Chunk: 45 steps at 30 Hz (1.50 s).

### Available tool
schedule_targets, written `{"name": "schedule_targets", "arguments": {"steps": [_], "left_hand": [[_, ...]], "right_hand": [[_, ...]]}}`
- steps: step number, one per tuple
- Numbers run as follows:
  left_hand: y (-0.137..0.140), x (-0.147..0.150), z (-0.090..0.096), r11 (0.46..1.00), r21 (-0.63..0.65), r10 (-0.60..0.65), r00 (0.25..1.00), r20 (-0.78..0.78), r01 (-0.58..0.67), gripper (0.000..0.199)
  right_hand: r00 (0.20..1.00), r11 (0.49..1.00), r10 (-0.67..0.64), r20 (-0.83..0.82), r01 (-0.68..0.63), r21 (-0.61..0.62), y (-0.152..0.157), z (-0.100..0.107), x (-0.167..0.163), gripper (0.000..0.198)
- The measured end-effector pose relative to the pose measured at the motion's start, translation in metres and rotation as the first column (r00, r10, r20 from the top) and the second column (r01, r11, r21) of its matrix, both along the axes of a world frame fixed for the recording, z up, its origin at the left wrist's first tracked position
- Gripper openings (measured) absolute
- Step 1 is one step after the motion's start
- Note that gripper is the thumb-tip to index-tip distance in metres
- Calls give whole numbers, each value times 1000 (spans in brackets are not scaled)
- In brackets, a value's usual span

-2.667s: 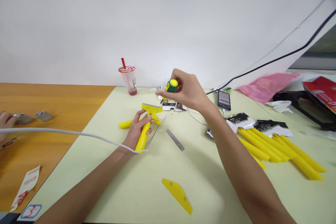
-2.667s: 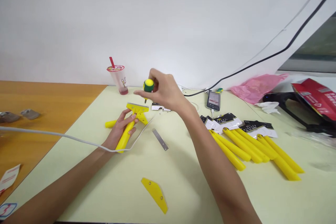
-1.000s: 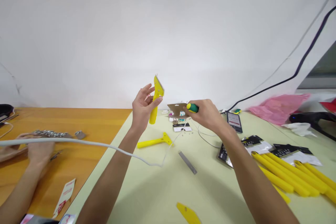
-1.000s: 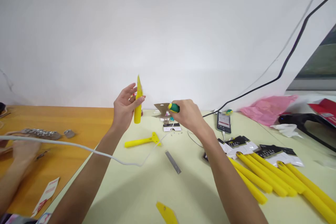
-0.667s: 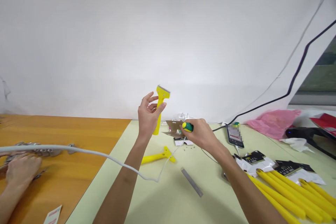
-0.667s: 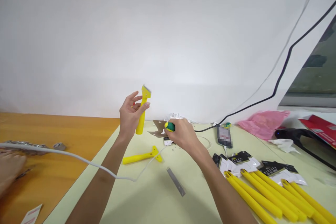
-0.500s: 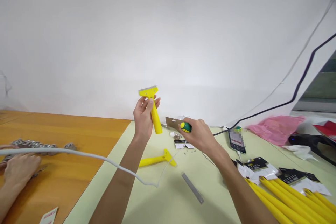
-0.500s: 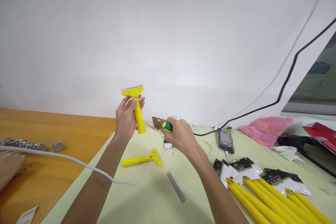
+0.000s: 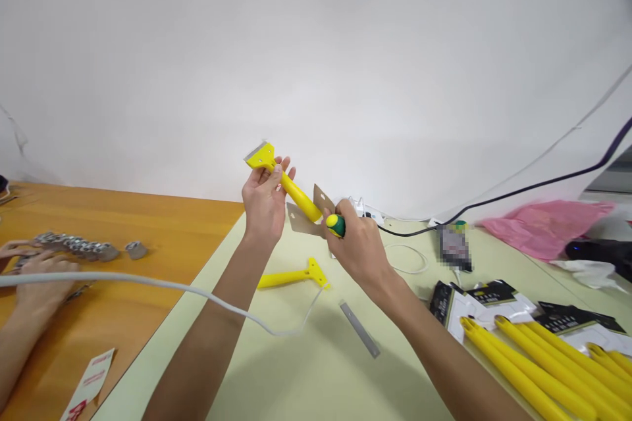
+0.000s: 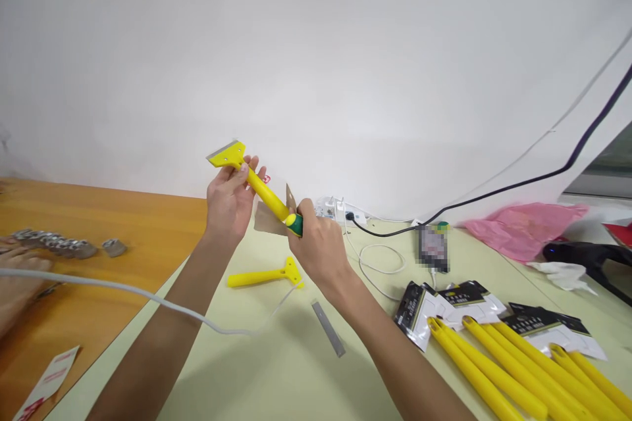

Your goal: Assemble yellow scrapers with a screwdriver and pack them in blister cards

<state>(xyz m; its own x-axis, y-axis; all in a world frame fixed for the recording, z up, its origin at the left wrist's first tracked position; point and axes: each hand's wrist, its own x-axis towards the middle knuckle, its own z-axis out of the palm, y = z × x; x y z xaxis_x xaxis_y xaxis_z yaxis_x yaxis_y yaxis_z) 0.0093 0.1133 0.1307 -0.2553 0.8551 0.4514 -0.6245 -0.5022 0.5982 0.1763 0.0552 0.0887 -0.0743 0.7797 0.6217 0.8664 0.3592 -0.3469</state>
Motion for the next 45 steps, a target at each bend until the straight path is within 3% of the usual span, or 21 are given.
{"name": "schedule_targets", "arguments": {"steps": [10, 13, 17, 21, 24, 28, 30, 33, 35, 40, 45], "left_hand": [[-14, 11, 2, 995, 89, -31, 990, -136, 43, 44], [-15, 6, 3, 996, 50, -61, 956, -289, 78, 48], [-14, -4, 4, 996, -38, -94, 892, -443, 86, 38], [-13, -12, 6, 992, -54, -127, 843, -523, 116, 37], [-15, -17, 7, 978, -63, -199, 797, -571, 200, 40], [-19, -20, 11, 956, -66, -273, 781, -562, 287, 43], [-20, -23, 12, 953, -74, -285, 785, -550, 295, 45], [-17, -29, 13, 962, -96, -266, 790, -552, 257, 50], [-14, -33, 13, 967, -119, -251, 784, -568, 224, 52], [-9, -36, 14, 989, -76, -150, 793, -590, 130, 56], [-8, -37, 10, 953, -174, -301, 753, -585, 246, 64]], "right_hand": [[948, 1000, 22, -317, -16, 21, -5, 7, 7, 26], [894, 987, 153, -421, -163, 12, -11, 11, 3, 24], [815, 920, 362, -451, -389, 35, -18, 14, -1, 27], [832, 946, 304, -464, -320, 47, -13, 12, 3, 25], [849, 956, 221, -479, -286, -65, -5, 10, 11, 36], [789, 849, 200, -580, -435, -299, -2, 10, 14, 44], [725, 808, 196, -661, -501, -311, -3, 9, 12, 45], [652, 794, 241, -719, -558, -241, -4, 7, 9, 54], [646, 809, 273, -713, -555, -194, -2, 4, 8, 58], [714, 929, 295, -635, -370, 16, 8, -2, 10, 43], [719, 943, 254, -647, -331, 2, 12, -4, 13, 39]]}}
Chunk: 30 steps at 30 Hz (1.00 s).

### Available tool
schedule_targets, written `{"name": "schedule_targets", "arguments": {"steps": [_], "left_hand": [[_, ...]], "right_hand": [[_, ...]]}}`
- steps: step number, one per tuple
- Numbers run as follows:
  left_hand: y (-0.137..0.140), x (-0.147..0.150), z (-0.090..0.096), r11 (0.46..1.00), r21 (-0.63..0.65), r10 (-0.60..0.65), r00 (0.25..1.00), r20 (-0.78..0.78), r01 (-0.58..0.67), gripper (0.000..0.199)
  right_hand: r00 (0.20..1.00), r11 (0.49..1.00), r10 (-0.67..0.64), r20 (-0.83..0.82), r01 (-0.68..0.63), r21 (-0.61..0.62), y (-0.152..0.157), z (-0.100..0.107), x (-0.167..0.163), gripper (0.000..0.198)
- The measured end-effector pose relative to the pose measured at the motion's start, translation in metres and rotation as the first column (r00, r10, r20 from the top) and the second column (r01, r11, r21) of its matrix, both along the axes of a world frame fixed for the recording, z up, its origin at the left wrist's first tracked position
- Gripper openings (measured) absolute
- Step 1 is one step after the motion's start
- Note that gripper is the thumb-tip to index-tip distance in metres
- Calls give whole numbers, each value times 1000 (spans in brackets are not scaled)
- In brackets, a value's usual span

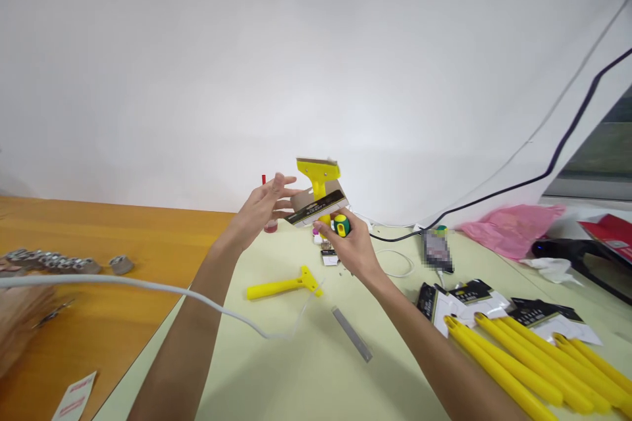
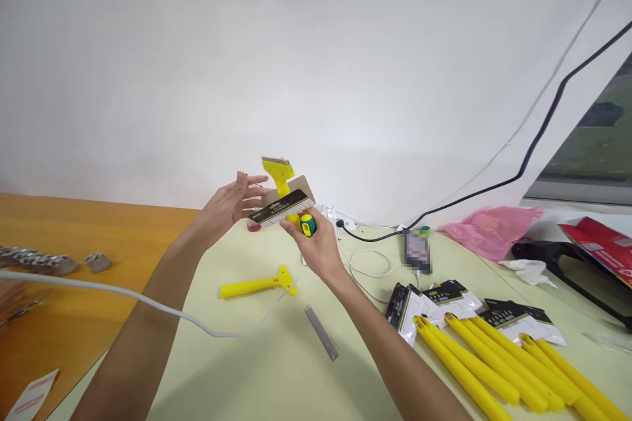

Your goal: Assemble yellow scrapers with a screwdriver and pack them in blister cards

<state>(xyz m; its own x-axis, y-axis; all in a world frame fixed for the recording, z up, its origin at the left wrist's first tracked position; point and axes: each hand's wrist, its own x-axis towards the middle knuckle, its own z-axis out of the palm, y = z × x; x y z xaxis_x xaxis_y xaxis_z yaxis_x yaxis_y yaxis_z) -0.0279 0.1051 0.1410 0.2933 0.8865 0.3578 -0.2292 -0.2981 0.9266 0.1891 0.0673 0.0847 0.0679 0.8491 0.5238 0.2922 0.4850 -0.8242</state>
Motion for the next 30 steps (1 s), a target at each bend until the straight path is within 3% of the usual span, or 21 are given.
{"name": "schedule_targets", "arguments": {"steps": [3, 7, 11, 22, 26, 30], "left_hand": [[0, 1, -1, 1000, 0, -22, 1000, -5, 22, 59], [1, 1, 1, 989, 67, 136, 987, -90, -131, 61], [4, -1, 1, 969, 90, 235, 972, -26, -232, 59], [12, -10, -1, 939, 59, 320, 926, 201, -338, 54], [10, -12, 2, 944, 47, 308, 923, 233, -327, 53], [7, -14, 4, 980, 0, 196, 952, 234, -201, 47]], "right_hand": [[998, 997, 62, 2, -62, -41, -1, 1, 0, 39], [979, 964, 195, -64, -203, -170, 0, 1, -1, 43], [941, 915, 309, -137, -334, -227, 2, -4, -1, 48], [912, 858, 410, -6, -388, -337, -4, -1, 0, 45], [895, 833, 445, 29, -402, -380, -8, 3, 4, 39], [886, 812, 461, 51, -398, -426, -8, 5, 9, 42]]}}
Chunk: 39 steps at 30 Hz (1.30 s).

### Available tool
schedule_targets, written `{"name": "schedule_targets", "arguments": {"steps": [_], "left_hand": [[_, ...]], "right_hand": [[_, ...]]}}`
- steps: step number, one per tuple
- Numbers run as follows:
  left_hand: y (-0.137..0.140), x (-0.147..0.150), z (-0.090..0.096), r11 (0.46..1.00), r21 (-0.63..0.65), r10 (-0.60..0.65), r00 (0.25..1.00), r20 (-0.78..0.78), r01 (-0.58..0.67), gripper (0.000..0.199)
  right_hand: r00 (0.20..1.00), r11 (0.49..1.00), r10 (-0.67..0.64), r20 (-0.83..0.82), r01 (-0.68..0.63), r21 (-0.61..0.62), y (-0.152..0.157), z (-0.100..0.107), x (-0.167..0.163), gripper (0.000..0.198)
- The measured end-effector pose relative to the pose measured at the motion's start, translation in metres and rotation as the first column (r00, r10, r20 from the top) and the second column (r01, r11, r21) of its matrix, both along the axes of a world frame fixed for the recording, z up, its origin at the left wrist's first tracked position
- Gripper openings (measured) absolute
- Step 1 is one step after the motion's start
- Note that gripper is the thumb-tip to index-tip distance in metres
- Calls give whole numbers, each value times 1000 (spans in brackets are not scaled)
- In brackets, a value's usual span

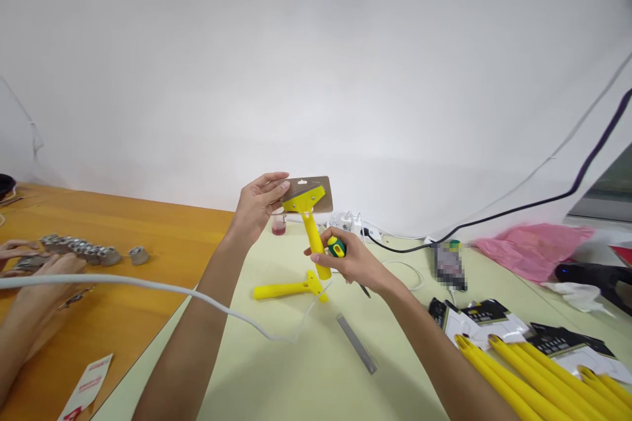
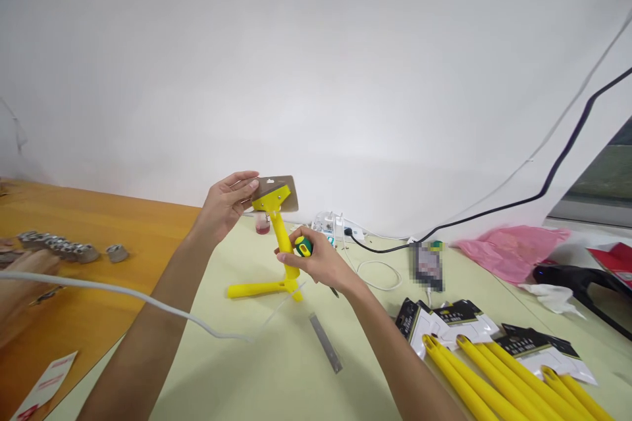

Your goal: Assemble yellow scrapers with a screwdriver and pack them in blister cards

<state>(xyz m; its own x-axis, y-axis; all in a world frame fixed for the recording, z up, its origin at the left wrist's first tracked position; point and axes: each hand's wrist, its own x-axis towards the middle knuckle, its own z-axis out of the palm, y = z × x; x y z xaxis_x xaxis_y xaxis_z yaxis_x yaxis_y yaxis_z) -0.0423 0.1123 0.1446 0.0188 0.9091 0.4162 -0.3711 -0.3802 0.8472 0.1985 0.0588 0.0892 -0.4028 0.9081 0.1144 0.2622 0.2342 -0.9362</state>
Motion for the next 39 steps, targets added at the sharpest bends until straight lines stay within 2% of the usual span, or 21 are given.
{"name": "schedule_targets", "arguments": {"steps": [3, 8, 11, 14, 17, 19, 22, 26, 28, 30, 32, 34, 36, 39], "left_hand": [[-4, -4, 1, 993, 5, -121, 993, -14, 121, 40], [-13, -11, 2, 950, 101, -285, 953, -102, 295, 31], [-15, -6, 3, 945, 77, -303, 940, -156, 318, 28], [-12, 3, 1, 972, 21, -231, 966, -119, 235, 33], [-5, 12, -4, 993, -34, -119, 986, -121, 115, 41], [0, 15, -9, 996, -64, -76, 979, -188, 65, 46], [5, 16, -17, 992, -107, -96, 953, -287, 67, 47], [11, 17, -23, 990, -116, -117, 939, -323, 84, 47], [13, 19, -23, 997, -71, -39, 949, -312, 17, 48], [13, 21, -20, 993, 31, 122, 961, -247, -118, 47], [7, 22, -13, 947, 169, 300, 941, -156, -274, 45], [-4, 23, -5, 885, 300, 404, 908, -115, -356, 42], [-18, 24, 2, 865, 387, 412, 892, -186, -319, 38], [-30, 31, 4, 896, 427, 310, 856, -414, -118, 30]], "right_hand": [[999, 1000, 7, 32, -7, 14, 3, -1, 4, 43], [991, 959, 9, 136, -47, 281, 9, -1, 10, 39], [973, 939, 19, 230, -97, 331, 6, 4, 11, 28], [957, 947, 23, 289, -114, 301, -3, 10, 8, 24], [963, 967, 63, 264, -124, 222, -14, 17, 5, 26], [975, 976, 96, 201, -132, 174, -19, 21, 5, 41], [991, 990, 99, 90, -107, 88, -22, 26, 8, 65], [998, 1000, 12, -69, -13, -22, -17, 27, 13, 65], [992, 999, -28, -119, 24, -31, -13, 26, 14, 66], [988, 998, -47, -145, 41, -45, -8, 24, 16, 66], [985, 997, -54, -166, 43, -69, -5, 22, 17, 64], [981, 995, -54, -188, 36, -97, -3, 20, 17, 62], [977, 992, -54, -205, 30, -120, -1, 19, 17, 59], [979, 993, -64, -195, 42, -114, -2, 19, 14, 54]]}}
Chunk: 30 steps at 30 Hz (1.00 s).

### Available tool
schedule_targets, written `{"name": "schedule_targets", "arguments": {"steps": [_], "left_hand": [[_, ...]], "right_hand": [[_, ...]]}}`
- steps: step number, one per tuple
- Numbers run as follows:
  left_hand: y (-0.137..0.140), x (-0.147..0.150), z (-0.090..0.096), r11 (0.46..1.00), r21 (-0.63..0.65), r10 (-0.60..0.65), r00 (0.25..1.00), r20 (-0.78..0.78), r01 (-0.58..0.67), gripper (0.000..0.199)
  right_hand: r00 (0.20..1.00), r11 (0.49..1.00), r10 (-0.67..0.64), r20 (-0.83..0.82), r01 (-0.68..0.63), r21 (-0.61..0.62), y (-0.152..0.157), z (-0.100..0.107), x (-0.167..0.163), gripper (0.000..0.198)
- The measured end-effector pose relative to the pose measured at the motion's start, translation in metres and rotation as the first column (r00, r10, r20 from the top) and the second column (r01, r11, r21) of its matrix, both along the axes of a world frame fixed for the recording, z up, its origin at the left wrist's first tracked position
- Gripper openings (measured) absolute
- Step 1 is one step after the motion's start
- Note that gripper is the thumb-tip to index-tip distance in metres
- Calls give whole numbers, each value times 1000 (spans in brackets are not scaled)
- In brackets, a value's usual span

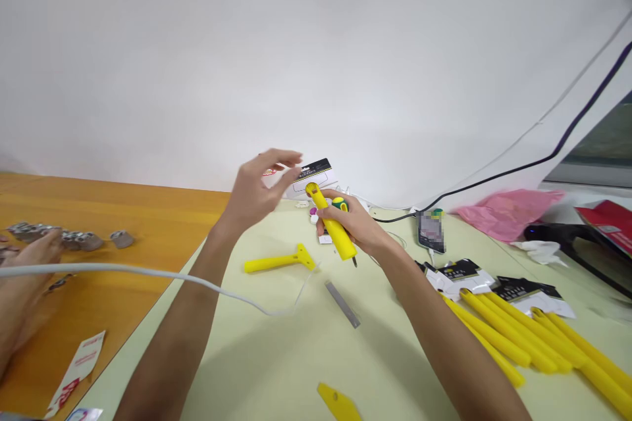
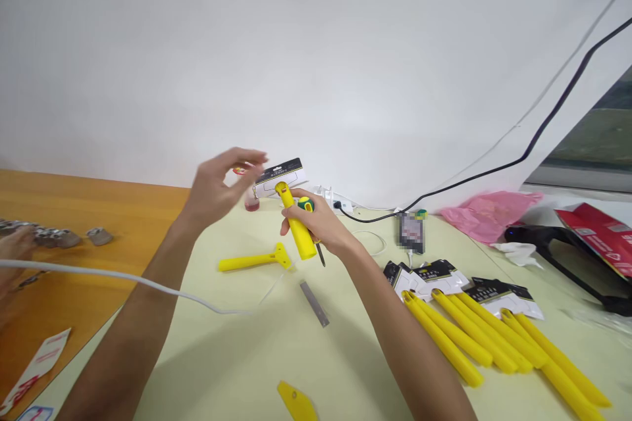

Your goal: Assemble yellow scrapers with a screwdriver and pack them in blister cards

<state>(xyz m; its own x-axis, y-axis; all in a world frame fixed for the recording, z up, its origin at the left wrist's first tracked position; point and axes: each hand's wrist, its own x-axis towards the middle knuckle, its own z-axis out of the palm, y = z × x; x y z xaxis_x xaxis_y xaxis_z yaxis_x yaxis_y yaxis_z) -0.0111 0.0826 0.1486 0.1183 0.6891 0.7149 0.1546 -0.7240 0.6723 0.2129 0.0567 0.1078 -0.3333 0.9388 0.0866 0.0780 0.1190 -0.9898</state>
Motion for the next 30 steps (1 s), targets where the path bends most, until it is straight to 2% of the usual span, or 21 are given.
{"name": "schedule_targets", "arguments": {"steps": [2, 4, 6, 8, 11, 12, 14, 17, 20, 22, 24, 27, 28, 30], "left_hand": [[0, 7, -5, 998, 33, -41, 991, -125, 46, 24], [3, 16, -11, 996, 83, -26, 988, -153, 39, 19], [4, 23, -15, 999, 47, -19, 996, -92, 24, 25], [2, 28, -15, 999, -39, -38, 999, -14, 38, 37], [-3, 31, -15, 985, -149, -75, 996, 55, 83, 41], [-3, 32, -16, 981, -173, -74, 995, 71, 85, 39], [-1, 34, -17, 978, -200, -41, 994, 103, 61, 36], [4, 33, -18, 973, -231, 12, 982, 187, 32, 37], [8, 28, -16, 940, -316, -34, 957, 288, 128, 46], [12, 25, -16, 896, -393, -122, 966, 229, 206, 48], [16, 27, -23, 852, -461, -229, 968, 100, 249, 50], [16, 47, -48, 794, -516, -421, 903, -86, 321, 59], [14, 58, -60, 779, -509, -487, 864, -123, 367, 59], [7, 82, -86, 786, -430, -556, 812, -177, 444, 50]], "right_hand": [[997, 996, -58, 43, 55, 67, -2, 1, -3, 54], [985, 968, -154, 83, 133, 215, -3, 0, -5, 59], [954, 896, -272, 129, 202, 396, -2, -2, -8, 64], [894, 791, -402, 196, 232, 566, 1, -8, -10, 66], [788, 656, -543, 290, 183, 732, 9, -20, -12, 65], [761, 630, -568, 314, 157, 760, 12, -23, -13, 63], [709, 613, -599, 373, 107, 783, 15, -26, -14, 62], [654, 627, -598, 463, 22, 779, 10, -21, -13, 64], [611, 670, -564, 555, -54, 740, -4, -8, -3, 73], [556, 712, -553, 620, -70, 699, -18, -2, 9, 77], [495, 749, -527, 691, -113, 652, -40, -4, 24, 76], [386, 834, -438, 812, -162, 527, -86, -17, 51, 74], [340, 866, -405, 849, -156, 476, -103, -24, 61, 74], [255, 918, -333, 908, -132, 374, -136, -38, 79, 74]]}}
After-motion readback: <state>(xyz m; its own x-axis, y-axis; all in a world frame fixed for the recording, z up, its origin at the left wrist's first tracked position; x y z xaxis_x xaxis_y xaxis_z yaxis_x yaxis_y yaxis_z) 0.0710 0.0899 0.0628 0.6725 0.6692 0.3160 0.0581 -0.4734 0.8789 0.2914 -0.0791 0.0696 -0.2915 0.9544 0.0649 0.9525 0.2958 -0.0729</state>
